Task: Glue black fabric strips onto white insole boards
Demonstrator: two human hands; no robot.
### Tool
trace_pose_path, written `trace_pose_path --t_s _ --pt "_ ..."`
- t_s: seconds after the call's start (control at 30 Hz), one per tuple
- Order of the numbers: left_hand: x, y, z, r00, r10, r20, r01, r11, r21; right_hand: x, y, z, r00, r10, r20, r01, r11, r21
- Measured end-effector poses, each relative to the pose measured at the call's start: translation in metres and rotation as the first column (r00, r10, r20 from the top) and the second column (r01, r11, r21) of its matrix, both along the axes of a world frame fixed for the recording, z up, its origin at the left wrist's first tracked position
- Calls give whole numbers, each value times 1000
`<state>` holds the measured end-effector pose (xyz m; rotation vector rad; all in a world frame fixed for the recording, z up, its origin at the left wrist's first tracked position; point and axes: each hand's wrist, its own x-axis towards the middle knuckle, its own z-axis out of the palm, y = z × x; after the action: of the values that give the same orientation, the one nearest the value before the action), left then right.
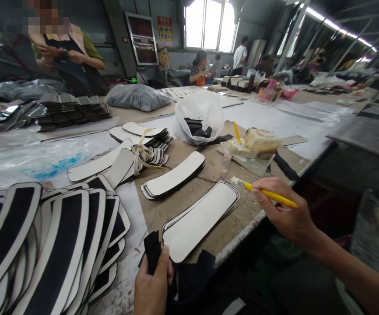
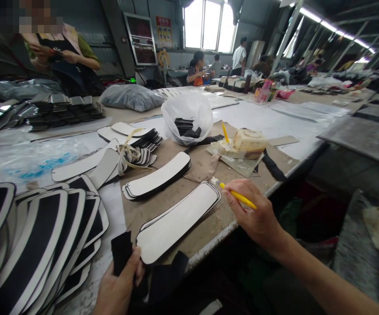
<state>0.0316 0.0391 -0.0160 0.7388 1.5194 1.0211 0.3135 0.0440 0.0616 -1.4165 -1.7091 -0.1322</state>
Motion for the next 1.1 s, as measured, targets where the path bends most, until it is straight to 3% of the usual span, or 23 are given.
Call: trace_pose_path --t_s 0.17,0.23,0.3,0.43,0.53,0.6,0.67,0.87,0.93,1.0,1.1 --pt "-9 -7 21 980 145 133 -144 989 -22 -16 -15 22 990 107 -96 -109 994 -12" --pt "-12 -16 36 969 81 231 -88 996 19 -30 -19 24 971 183 -154 -200 975 -98" --pt "-11 -26 52 937 -75 341 61 997 53 -48 -21 21 943 261 -204 -303 929 -214" --pt "-2 -42 74 868 -232 439 225 972 68 -96 -17 8 808 402 -430 -566 733 -378" --pt "7 -49 78 857 -289 426 296 954 51 -124 -14 0 635 299 -712 -730 533 -427" --pt "12 -52 77 845 -326 425 338 940 48 -131 -15 -4 549 190 -814 -778 471 -415" --pt "16 -54 74 833 -343 434 353 934 61 -131 -17 -6 549 161 -820 -767 487 -418" --pt "24 -57 57 842 -305 446 305 949 73 -113 -23 -14 756 236 -610 -590 650 -479" --pt "27 -57 51 849 -260 460 264 963 58 -111 -25 -19 764 227 -604 -568 682 -462" --pt "30 -56 47 855 -222 469 225 973 50 -111 -26 -23 700 179 -692 -609 655 -447" --pt "35 -57 42 860 -210 465 202 977 68 -111 -30 -28 566 62 -822 -703 557 -442"
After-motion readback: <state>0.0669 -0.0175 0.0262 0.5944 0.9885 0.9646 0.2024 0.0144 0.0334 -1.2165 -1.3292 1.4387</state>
